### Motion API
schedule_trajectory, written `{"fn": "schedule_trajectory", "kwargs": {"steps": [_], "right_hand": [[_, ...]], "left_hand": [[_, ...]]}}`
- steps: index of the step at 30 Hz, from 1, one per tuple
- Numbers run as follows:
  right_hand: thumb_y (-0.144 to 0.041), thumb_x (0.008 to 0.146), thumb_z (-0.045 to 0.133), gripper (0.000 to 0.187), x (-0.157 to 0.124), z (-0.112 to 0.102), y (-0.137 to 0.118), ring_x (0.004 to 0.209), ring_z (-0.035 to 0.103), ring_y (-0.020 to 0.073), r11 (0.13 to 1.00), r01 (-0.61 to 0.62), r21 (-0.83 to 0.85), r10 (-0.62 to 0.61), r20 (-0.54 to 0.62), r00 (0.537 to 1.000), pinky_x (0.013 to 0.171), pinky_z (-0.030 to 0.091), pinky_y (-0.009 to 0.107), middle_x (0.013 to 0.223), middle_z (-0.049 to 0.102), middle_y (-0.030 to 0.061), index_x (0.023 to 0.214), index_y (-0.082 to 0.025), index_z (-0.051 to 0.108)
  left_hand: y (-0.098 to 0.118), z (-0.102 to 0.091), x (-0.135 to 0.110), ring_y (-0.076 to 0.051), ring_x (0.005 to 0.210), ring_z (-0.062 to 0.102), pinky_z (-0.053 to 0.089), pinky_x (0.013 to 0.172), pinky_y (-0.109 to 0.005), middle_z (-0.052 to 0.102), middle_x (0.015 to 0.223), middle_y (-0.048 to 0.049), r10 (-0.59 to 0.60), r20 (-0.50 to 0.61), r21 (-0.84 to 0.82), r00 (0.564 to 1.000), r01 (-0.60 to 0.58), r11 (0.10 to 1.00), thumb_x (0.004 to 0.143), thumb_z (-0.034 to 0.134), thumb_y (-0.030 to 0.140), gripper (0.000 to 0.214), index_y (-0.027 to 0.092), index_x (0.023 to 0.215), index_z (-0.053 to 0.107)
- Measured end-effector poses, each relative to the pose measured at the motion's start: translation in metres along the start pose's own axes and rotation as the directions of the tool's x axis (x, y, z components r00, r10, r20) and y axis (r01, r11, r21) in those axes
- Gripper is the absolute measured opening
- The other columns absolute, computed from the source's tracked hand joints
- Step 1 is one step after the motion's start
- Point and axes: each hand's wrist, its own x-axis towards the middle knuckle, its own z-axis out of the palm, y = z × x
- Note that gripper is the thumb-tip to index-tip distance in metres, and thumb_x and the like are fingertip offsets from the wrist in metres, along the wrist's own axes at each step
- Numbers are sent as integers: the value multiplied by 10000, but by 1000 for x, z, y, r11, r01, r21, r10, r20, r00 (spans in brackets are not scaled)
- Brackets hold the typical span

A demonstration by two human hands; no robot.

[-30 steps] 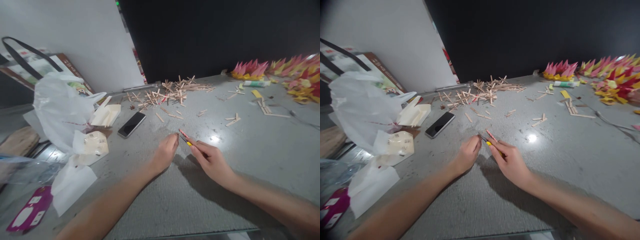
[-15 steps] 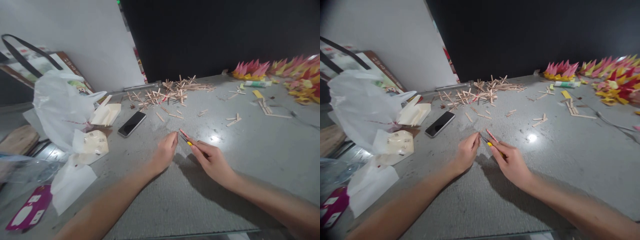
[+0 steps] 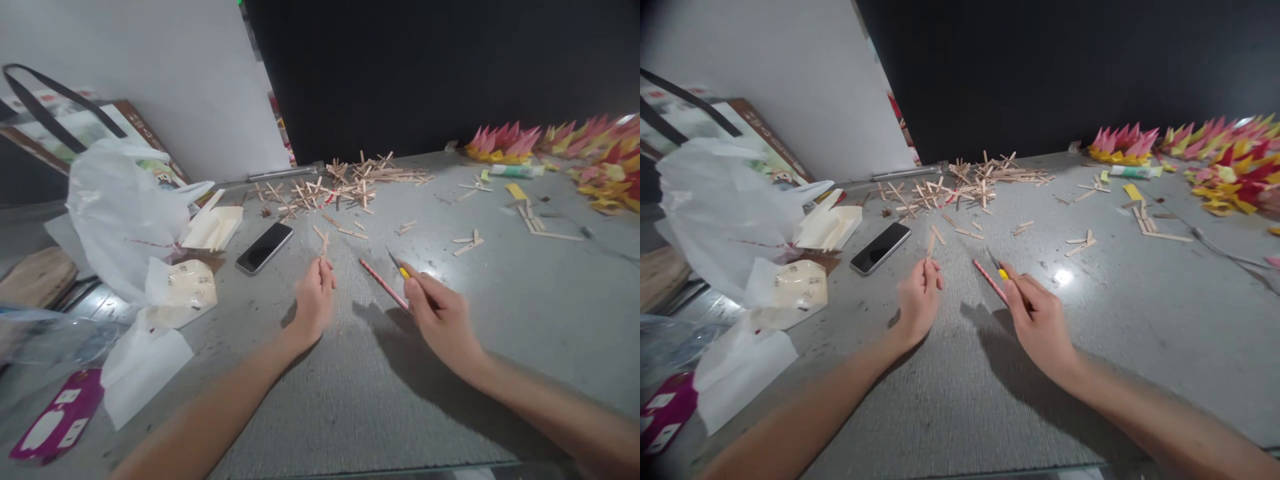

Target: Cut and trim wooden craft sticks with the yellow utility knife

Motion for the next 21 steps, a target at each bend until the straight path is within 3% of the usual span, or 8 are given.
{"fn": "schedule_trajectory", "kwargs": {"steps": [6,11,21], "right_hand": [[-521,1063,480,416,12,-11,-4,508,382,110,957,-48,288,120,-237,964,443,343,257,728,462,-28,1304,-237,664],[-549,1051,496,425,16,-11,-10,491,406,94,917,-111,384,205,-212,956,400,341,241,763,467,-24,1283,-238,667],[-545,1053,493,435,16,-11,-9,483,410,95,917,-136,374,216,-181,959,385,343,229,732,458,-28,1287,-225,672]], "left_hand": [[18,-1,-6,-116,503,487,371,546,-256,555,578,34,-26,122,-236,992,55,970,1096,367,520,440,210,819,510],[34,-3,-19,-106,502,425,353,535,-258,468,563,54,12,172,-463,985,70,883,1091,384,532,432,214,813,474],[37,-2,-27,-104,533,417,366,561,-265,462,580,54,107,203,-601,973,37,799,1108,394,464,392,209,824,482]]}}
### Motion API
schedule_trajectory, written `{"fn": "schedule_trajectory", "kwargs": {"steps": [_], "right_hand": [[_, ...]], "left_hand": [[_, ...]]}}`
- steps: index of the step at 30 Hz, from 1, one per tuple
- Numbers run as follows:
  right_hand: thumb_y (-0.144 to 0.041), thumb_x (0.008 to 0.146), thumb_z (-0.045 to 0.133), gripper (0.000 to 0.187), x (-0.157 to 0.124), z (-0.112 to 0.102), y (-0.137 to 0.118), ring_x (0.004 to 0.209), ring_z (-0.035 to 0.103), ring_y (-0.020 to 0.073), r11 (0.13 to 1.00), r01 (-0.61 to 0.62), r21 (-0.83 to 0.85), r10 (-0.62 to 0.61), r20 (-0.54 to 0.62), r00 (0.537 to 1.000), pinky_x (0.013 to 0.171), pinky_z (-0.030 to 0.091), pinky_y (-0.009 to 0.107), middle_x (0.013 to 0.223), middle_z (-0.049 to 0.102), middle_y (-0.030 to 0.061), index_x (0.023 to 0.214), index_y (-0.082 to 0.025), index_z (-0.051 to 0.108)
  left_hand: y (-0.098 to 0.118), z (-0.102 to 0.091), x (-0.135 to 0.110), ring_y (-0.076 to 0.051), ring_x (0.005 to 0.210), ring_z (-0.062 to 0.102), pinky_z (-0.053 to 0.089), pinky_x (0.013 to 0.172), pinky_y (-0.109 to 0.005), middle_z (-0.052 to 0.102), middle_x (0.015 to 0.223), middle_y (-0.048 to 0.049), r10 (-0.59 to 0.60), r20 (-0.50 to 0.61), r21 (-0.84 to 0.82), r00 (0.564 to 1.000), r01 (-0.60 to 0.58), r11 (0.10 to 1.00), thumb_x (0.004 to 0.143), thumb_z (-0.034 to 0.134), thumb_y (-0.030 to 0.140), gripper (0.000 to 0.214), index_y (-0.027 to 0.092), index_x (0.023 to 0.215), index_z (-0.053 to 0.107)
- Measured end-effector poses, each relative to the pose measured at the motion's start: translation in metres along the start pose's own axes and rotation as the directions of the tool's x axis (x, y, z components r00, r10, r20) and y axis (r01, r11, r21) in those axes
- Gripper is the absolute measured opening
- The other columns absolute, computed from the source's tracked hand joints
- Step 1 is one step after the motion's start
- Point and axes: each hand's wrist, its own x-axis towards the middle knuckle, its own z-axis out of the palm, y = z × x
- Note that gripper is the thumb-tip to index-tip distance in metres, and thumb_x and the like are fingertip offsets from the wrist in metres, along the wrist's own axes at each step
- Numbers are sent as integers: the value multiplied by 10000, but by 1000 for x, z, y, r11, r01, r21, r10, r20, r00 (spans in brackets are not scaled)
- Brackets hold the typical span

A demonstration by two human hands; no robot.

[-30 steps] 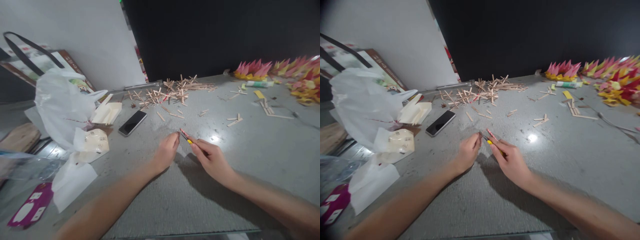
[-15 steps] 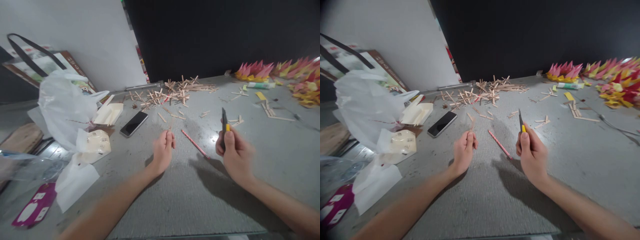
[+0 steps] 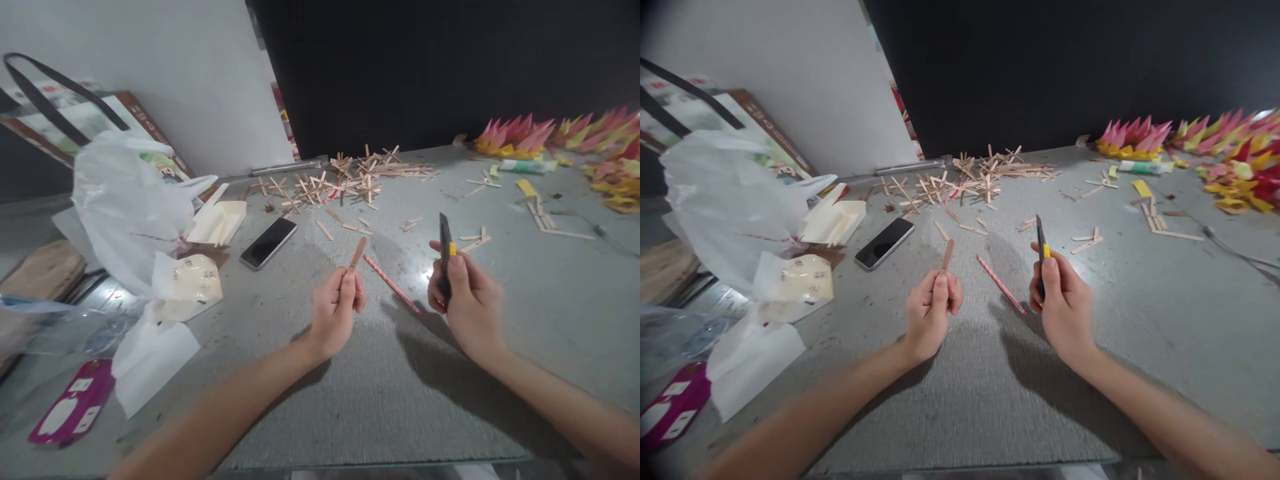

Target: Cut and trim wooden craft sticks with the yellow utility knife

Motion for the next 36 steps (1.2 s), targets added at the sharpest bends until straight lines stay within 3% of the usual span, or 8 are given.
{"fn": "schedule_trajectory", "kwargs": {"steps": [28,33,36], "right_hand": [[-545,1055,479,412,-3,0,-1,477,415,108,999,-27,-26,29,49,998,389,335,250,715,477,-26,1246,-237,674],[-553,1048,491,419,-5,1,-4,481,416,104,998,-47,-29,48,46,998,390,338,245,721,472,-24,1238,-233,683],[-561,1046,492,423,-6,1,-6,479,415,98,998,-48,-50,51,52,997,393,334,239,721,473,-27,1232,-233,684]], "left_hand": [[14,8,-7,-92,505,458,379,517,-235,517,591,44,127,82,-174,988,-111,979,1129,349,392,351,207,994,616],[8,5,-8,-95,528,476,393,548,-238,502,594,49,133,109,-148,985,-116,982,1125,365,387,326,211,933,562],[8,4,-5,-102,535,460,392,561,-250,501,599,44,94,109,-38,990,-90,995,1120,371,390,343,212,866,517]]}}
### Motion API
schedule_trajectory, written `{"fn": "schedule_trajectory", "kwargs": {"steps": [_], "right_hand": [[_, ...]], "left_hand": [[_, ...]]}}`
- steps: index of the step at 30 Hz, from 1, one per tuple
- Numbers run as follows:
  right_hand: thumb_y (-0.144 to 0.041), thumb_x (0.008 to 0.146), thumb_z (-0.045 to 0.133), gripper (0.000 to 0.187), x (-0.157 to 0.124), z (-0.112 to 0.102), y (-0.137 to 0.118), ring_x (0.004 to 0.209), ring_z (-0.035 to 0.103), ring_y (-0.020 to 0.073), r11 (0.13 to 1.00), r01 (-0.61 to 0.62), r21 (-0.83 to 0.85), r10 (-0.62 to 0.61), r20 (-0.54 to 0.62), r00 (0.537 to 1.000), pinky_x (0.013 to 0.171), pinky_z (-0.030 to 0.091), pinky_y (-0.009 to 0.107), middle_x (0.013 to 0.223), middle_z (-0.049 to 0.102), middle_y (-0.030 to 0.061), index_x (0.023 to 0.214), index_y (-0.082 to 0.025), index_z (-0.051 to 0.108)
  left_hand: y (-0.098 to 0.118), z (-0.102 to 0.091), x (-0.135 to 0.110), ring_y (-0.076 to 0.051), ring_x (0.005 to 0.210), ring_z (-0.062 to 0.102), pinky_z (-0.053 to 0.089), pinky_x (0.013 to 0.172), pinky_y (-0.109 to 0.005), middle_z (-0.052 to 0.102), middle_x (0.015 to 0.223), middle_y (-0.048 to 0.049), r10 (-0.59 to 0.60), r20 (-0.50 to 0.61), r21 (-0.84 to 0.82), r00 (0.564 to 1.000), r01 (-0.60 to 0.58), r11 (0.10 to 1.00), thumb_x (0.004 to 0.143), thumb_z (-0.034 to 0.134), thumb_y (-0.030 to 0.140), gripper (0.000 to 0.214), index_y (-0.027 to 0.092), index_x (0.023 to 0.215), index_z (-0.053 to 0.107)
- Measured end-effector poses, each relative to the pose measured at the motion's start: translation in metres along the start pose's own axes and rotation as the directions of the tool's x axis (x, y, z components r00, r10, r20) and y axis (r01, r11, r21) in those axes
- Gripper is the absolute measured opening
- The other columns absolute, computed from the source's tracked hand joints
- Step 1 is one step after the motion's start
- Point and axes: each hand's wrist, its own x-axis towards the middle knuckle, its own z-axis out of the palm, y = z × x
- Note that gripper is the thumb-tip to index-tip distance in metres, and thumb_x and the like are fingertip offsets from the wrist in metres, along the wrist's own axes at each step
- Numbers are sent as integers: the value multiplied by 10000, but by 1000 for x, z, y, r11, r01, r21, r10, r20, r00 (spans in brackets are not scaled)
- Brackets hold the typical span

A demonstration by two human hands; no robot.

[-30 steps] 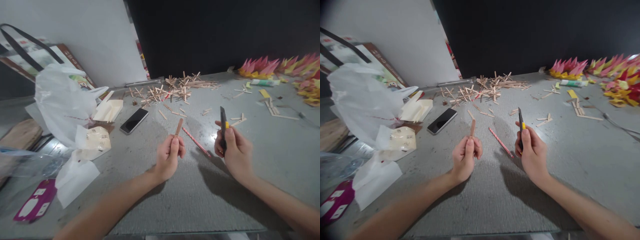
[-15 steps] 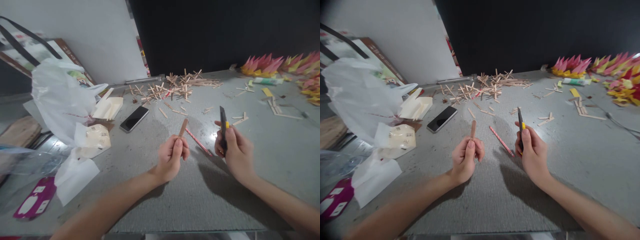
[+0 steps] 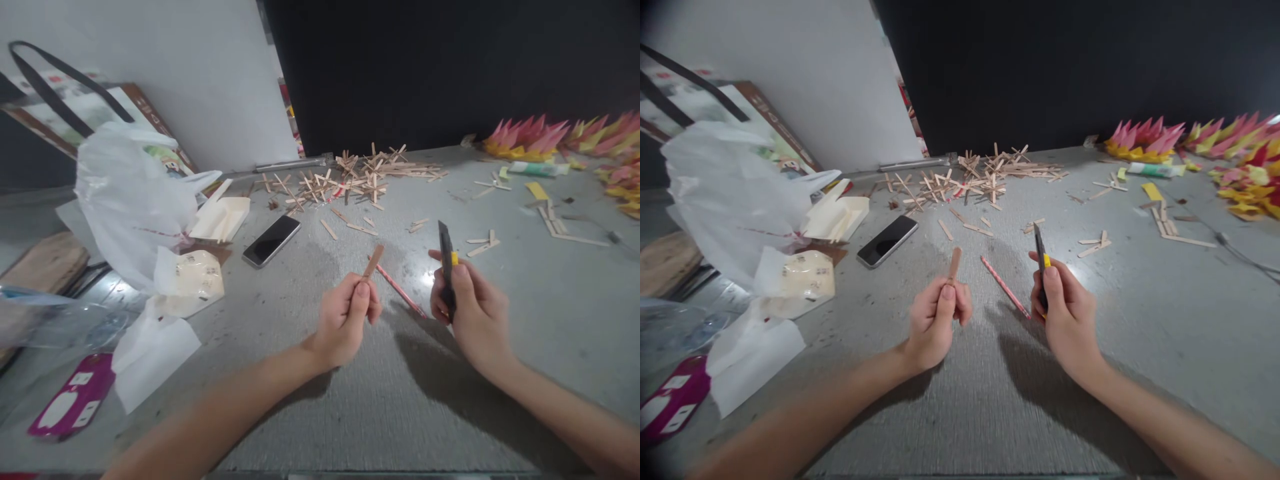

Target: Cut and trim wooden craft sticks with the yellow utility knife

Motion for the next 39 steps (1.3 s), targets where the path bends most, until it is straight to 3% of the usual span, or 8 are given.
{"fn": "schedule_trajectory", "kwargs": {"steps": [4,8,13,18,28,34,39], "right_hand": [[-546,1050,487,424,-4,-1,6,477,404,102,998,29,-47,-26,69,997,405,333,233,685,476,-35,1248,-224,679],[-462,1040,546,401,-9,-4,14,508,413,116,948,182,-260,-110,268,957,453,343,247,637,501,-33,1290,-197,714],[-283,1043,553,396,-14,-1,12,563,458,118,821,469,-326,-371,320,872,517,390,255,721,559,-13,1411,-203,675],[-202,1045,533,424,-14,3,10,546,460,97,752,584,-305,-435,435,788,504,399,235,758,557,-10,1455,-207,638],[-227,1058,513,407,-10,5,11,557,485,102,757,570,-319,-399,465,790,523,439,237,774,580,4,1438,-189,651],[-269,1061,510,396,-11,6,13,556,465,102,807,500,-314,-331,462,823,524,420,247,760,580,7,1395,-141,681],[-345,1060,509,413,-10,7,15,586,449,118,860,417,-295,-252,464,849,533,397,261,728,580,9,1348,-135,718]], "left_hand": [[-5,-6,7,-110,537,456,383,566,-262,502,608,40,-79,-15,269,997,80,960,1109,383,400,353,214,833,499],[-17,-15,12,-105,522,445,348,562,-261,488,608,49,-65,66,492,996,24,870,1095,412,398,335,212,834,511],[-24,-20,13,-99,513,449,357,564,-241,476,591,60,-95,39,508,995,62,859,1101,380,427,365,212,831,499],[-29,-21,15,-101,521,447,345,559,-243,455,594,59,-125,57,528,990,76,846,1099,376,466,405,215,791,459],[-33,-22,16,-97,513,427,332,555,-239,463,607,54,-13,93,586,996,-44,809,1100,373,378,364,216,781,443],[-37,-26,16,-102,538,469,353,573,-235,501,630,48,31,127,611,991,-103,784,1111,365,363,352,214,812,475],[-39,-29,15,-132,629,510,399,643,-256,537,693,18,97,204,672,974,-211,710,1119,330,320,343,217,822,467]]}}
